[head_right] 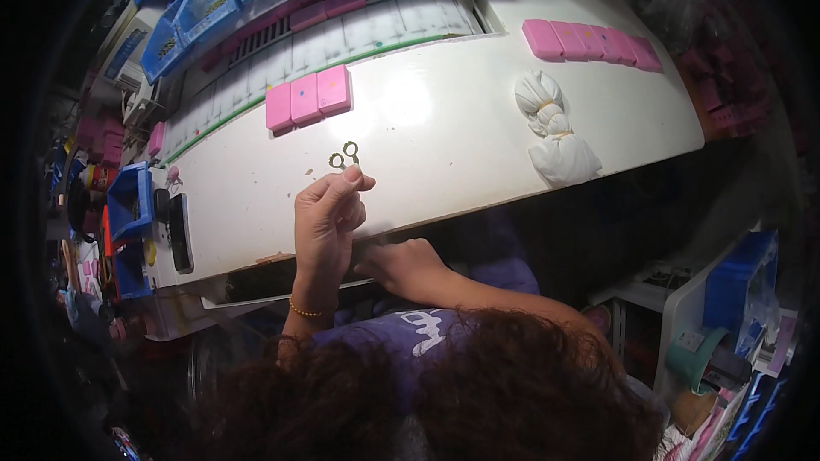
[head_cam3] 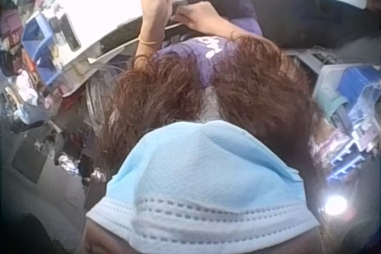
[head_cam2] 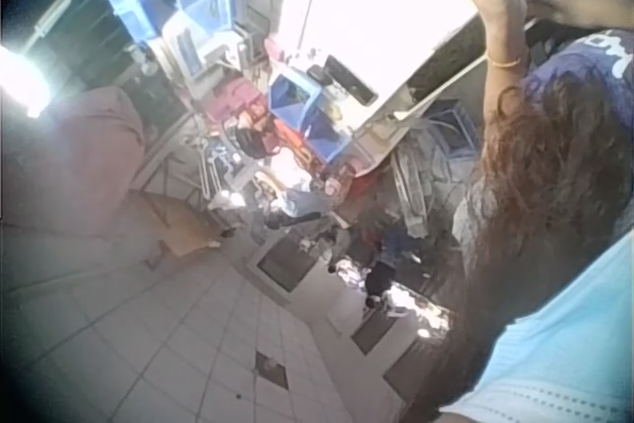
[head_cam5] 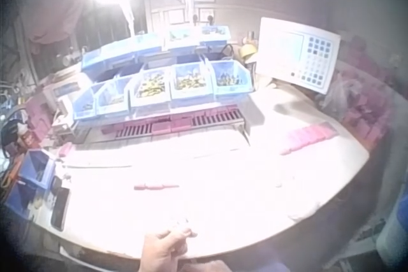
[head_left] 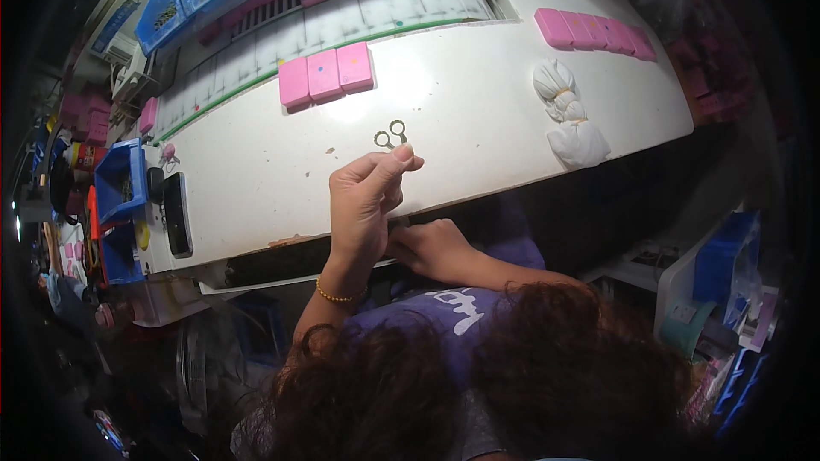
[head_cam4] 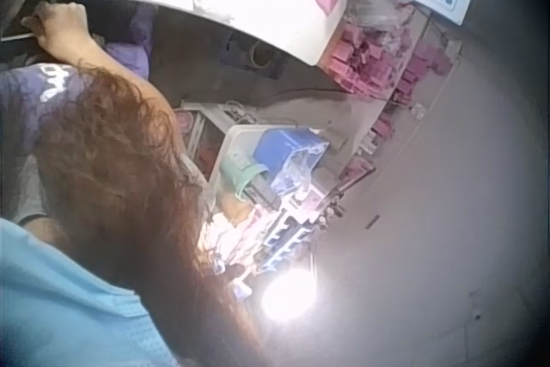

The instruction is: The recorder is assembling small electronic housing components by inserting parts and wiping them clean at a production station.

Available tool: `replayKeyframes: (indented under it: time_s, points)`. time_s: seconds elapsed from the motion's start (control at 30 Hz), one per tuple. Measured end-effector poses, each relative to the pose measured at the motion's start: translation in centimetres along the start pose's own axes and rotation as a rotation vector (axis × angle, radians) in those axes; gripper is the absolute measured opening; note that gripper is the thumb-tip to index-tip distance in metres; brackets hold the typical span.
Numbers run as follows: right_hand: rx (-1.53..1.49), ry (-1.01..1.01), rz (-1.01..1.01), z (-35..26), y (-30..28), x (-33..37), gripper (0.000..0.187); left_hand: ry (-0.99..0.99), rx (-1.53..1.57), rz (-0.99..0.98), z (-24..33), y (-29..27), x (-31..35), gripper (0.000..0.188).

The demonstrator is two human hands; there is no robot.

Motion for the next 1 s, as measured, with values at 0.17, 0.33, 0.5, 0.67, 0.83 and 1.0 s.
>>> replayKeyframes:
  time_s: [0.17, 0.33, 0.5, 0.67, 0.83, 1.0]
  points:
    - [-0.136, -0.176, 0.195, -0.4, -1.4, 0.6, 0.012, 0.001, -0.007, -0.004, 0.0, 0.0, -0.1, 0.025]
    - [-0.220, -0.249, 0.408, -2.0, -4.6, 1.6, 0.013, -0.019, -0.006, -0.002, 0.1, 0.0, 0.0, 0.025]
    - [-0.126, -0.331, 0.603, -2.6, -7.4, 2.7, 0.013, -0.002, 0.082, -0.026, -0.3, -0.3, 0.0, 0.026]
    - [0.051, -0.311, 0.778, -2.2, -10.9, 3.3, 0.014, -0.021, -0.007, 0.017, -0.3, -0.2, -0.2, 0.026]
    - [0.043, -0.263, 0.906, 0.0, -14.3, 3.9, 0.019, -0.031, 0.001, 0.003, 0.0, 0.1, -0.1, 0.026]
    - [0.071, -0.221, 0.991, 2.2, -16.4, 3.7, 0.020, -0.031, 0.018, -0.012, -0.7, 0.4, -0.9, 0.024]
Point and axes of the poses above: each hand's wrist, its own x-axis away from the middle knuckle, its own y-axis out of the palm, z = x × y, the point moved 6 cm from there along -x, towards the middle knuckle, and after that the axes turned 15 degrees about -x, right-handed, at the moved point
